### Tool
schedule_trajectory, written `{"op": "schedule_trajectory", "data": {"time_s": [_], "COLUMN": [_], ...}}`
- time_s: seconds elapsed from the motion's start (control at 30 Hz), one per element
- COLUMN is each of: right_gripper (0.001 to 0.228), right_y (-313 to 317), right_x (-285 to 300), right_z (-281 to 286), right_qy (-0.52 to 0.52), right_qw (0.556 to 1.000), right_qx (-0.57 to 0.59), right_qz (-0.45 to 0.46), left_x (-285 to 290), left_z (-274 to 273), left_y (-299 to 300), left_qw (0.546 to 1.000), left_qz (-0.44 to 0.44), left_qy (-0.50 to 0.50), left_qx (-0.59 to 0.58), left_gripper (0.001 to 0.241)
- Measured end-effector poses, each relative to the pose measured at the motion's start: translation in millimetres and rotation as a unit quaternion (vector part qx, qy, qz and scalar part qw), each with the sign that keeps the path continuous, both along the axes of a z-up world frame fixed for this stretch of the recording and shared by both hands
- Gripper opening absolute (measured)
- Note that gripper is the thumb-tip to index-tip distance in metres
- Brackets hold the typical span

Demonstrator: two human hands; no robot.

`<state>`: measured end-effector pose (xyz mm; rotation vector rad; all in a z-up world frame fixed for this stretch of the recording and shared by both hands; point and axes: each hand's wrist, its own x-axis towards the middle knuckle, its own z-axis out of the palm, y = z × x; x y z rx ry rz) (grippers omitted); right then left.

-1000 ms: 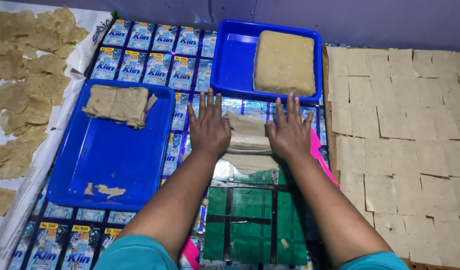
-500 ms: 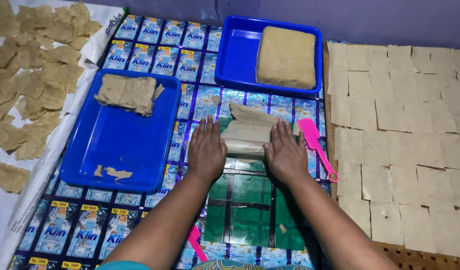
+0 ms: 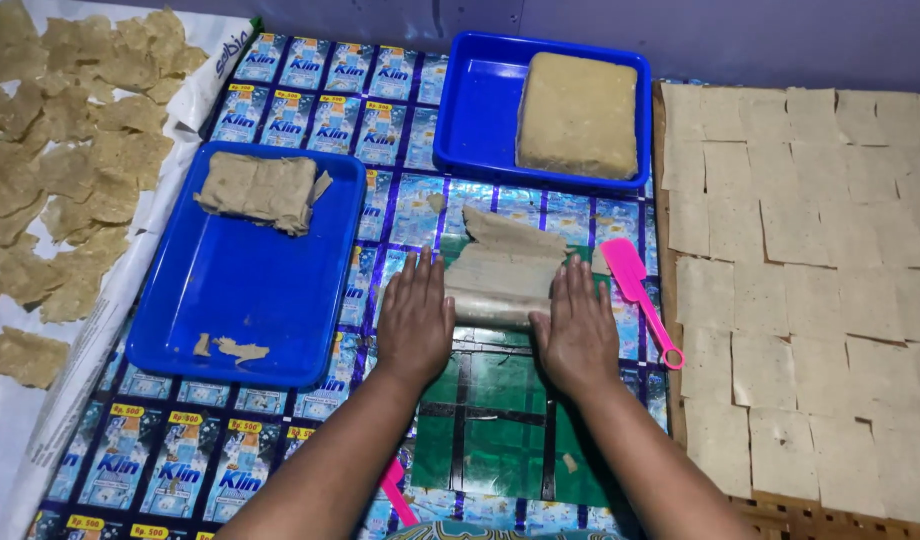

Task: Rolling out dough, cutting it into squares, and placing the squares onto a bamboo drying tray.

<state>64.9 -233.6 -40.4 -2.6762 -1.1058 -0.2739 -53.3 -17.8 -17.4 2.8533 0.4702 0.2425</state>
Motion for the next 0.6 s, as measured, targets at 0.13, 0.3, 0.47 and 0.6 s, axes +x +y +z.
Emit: {"op": "schedule_trajectory", "data": {"time_s": [0.13,0.3,0.47,0.6], "right_gripper": [0.074,0.071,0.071,0.069], "right_y": [4,30,64,77], "right_x": [6,61,104,119], "right_z": [-11,-11,32,44], "right_qy": [-0.031,0.047,0.111,0.091], "right_qw": [0.999,0.995,0.989,0.993], "right_qx": [0.015,-0.065,-0.067,-0.032], "right_qz": [0.009,-0.062,-0.069,-0.071], "left_x": [3,56,111,132], "left_z": [-12,-1,18,21], "left_y": [3,21,43,55], "left_qw": [1.000,1.000,0.996,0.995], "left_qz": [0.005,0.023,0.041,0.056], "left_qy": [-0.012,0.000,0.079,0.066], "left_qx": [0.005,0.005,-0.026,-0.044], "left_gripper": [0.060,0.061,0.064,0.065]}}
